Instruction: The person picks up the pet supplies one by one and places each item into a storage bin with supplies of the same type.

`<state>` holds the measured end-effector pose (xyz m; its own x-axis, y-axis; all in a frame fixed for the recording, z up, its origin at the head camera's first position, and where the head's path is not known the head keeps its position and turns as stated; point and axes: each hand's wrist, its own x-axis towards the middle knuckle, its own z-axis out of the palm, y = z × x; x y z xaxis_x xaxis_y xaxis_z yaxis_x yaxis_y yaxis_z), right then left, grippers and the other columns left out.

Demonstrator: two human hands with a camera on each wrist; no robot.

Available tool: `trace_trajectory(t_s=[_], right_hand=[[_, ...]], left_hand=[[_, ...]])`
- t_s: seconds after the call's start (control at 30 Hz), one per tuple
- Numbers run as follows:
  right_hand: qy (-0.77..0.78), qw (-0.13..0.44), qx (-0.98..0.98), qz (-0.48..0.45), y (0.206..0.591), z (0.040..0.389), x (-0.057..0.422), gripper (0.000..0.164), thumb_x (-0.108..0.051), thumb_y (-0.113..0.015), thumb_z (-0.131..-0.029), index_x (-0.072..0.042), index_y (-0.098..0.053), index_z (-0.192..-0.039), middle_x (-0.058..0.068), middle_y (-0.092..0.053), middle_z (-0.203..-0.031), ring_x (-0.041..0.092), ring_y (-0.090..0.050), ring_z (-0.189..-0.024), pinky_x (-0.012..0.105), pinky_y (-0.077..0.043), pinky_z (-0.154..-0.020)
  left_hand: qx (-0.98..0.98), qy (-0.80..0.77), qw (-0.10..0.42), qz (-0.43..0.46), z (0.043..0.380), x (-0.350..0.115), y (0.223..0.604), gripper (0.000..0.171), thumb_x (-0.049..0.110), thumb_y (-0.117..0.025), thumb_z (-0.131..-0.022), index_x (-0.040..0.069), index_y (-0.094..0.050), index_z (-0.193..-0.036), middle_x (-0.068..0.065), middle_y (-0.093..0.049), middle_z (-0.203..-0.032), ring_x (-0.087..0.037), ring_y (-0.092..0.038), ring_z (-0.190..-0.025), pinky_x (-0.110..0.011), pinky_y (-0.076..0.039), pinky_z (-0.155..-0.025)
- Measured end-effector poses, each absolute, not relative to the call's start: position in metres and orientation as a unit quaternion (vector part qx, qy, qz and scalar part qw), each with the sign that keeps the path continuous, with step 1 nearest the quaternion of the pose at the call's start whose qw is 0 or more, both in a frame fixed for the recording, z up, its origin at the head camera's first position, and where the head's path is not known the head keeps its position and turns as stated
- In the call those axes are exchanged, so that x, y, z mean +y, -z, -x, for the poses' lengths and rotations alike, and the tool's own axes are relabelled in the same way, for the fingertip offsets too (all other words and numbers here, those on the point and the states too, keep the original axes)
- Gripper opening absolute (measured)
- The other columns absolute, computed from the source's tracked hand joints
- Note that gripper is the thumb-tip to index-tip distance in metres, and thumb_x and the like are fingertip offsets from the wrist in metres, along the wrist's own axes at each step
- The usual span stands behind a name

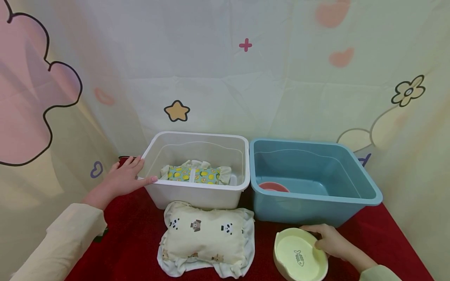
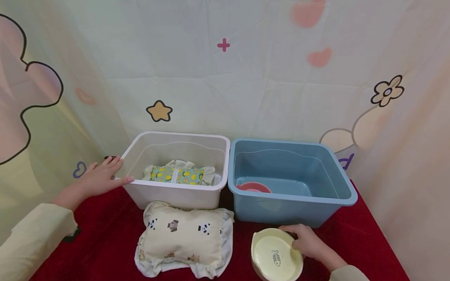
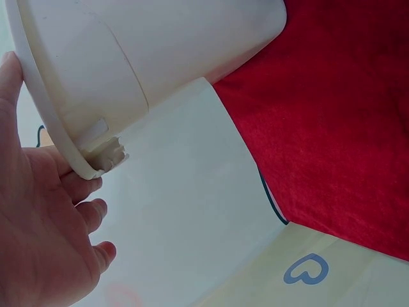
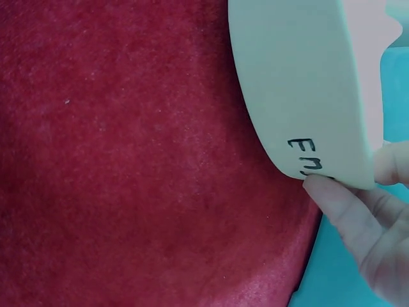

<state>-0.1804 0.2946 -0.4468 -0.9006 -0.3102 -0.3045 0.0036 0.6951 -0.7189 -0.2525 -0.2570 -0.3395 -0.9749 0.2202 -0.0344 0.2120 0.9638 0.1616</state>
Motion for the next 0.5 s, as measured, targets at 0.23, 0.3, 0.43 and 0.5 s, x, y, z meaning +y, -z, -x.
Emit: trace_trajectory(t_s=[0.23, 0.3, 0.43, 0.5], right_hand=[[0.376, 0.208, 0.899, 0.080, 0.4434, 0.1814, 0.2948, 0.055, 0.010, -0.055, -0.065, 0.006, -0.051, -0.120, 0.015, -0.059, -0.100, 0.018, -0.053, -0.061, 0.029, -0.046, -0.046], [0.374, 0.207, 0.900, 0.083, 0.4423, 0.1817, 0.2949, 0.055, 0.011, -0.055, -0.065, 0.005, -0.051, -0.119, 0.015, -0.059, -0.100, 0.018, -0.053, -0.062, 0.029, -0.046, -0.046], [0.370, 0.205, 0.901, 0.094, 0.4398, 0.1824, 0.2949, 0.055, 0.011, -0.056, -0.064, 0.005, -0.052, -0.119, 0.015, -0.059, -0.102, 0.019, -0.053, -0.068, 0.028, -0.046, -0.047], [0.364, 0.200, 0.904, 0.100, 0.4385, 0.1828, 0.2946, 0.055, 0.010, -0.057, -0.064, 0.005, -0.053, -0.118, 0.016, -0.060, -0.104, 0.020, -0.053, -0.073, 0.027, -0.046, -0.050]], left_hand=[[0.991, -0.080, 0.026, -0.106, 0.2531, -0.2567, 0.3391, 0.095, 0.068, -0.037, -0.079, -0.005, -0.021, -0.138, -0.029, -0.017, -0.142, -0.046, -0.012, -0.130, -0.066, -0.004, -0.098], [0.991, -0.079, 0.025, -0.106, 0.2534, -0.2566, 0.3391, 0.095, 0.068, -0.037, -0.079, -0.005, -0.021, -0.138, -0.028, -0.018, -0.142, -0.046, -0.012, -0.130, -0.066, -0.004, -0.098], [0.991, -0.078, 0.025, -0.108, 0.2532, -0.2566, 0.3389, 0.094, 0.068, -0.037, -0.079, -0.005, -0.021, -0.137, -0.029, -0.018, -0.142, -0.046, -0.012, -0.130, -0.066, -0.005, -0.098], [0.991, -0.077, 0.025, -0.109, 0.2530, -0.2566, 0.3387, 0.094, 0.068, -0.037, -0.079, -0.005, -0.021, -0.137, -0.029, -0.018, -0.142, -0.046, -0.012, -0.130, -0.066, -0.005, -0.098]])
